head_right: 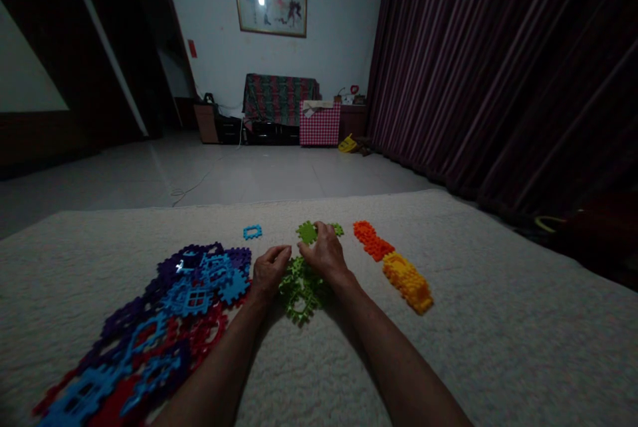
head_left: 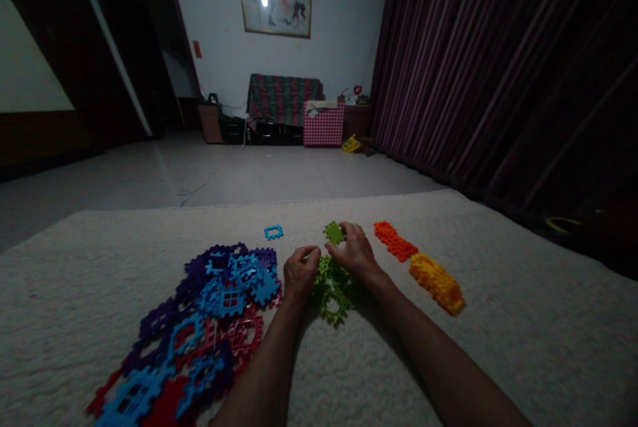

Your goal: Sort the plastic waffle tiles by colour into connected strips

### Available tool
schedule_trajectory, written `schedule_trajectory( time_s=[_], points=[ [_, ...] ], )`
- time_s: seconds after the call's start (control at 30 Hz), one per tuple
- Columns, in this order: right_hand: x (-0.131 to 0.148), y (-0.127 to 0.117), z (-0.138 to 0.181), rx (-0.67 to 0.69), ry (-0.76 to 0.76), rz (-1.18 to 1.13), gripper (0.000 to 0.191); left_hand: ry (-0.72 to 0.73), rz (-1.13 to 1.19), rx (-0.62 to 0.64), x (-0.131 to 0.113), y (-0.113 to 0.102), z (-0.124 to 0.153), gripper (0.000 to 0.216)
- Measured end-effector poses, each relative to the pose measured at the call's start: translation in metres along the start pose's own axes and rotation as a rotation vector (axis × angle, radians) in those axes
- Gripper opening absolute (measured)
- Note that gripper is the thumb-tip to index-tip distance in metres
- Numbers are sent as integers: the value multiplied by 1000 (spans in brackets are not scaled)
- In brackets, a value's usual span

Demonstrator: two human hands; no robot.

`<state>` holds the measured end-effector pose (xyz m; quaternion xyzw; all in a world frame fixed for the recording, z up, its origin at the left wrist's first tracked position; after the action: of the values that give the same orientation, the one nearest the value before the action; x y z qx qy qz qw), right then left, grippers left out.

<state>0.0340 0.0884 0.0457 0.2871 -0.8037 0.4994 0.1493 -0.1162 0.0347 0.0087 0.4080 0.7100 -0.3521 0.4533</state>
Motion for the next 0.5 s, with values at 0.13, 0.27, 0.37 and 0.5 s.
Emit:
schedule_trajectory(
  time_s=[0.13, 0.27, 0.37, 0.5],
  points=[
    [-33, -3, -25, -39, 214, 133, 49, -3, -3, 26, -2, 1, 3, 22],
    [-50, 5, -31, -40, 263, 230, 40, -8, -21, 22, -2, 1, 3, 21],
    [-55, 8, -31, -49, 283, 277, 38, -24, -24, 28, -2, 1, 3, 22],
    [-55, 10, -33, 2, 325, 326, 39, -40, -42, 46, -2, 2, 3, 23]
  ],
)
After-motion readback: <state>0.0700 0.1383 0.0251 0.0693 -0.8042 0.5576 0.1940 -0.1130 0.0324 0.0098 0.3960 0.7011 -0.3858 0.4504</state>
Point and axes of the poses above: each hand's wrist, its own z-axis away from the middle knuckle, its own y-axis out of the palm, x = y × z, the point moved 4 cm from there along -z, towards the middle knuckle, and after that the axes turned 5 degrees about y, right-handed, at the moved point
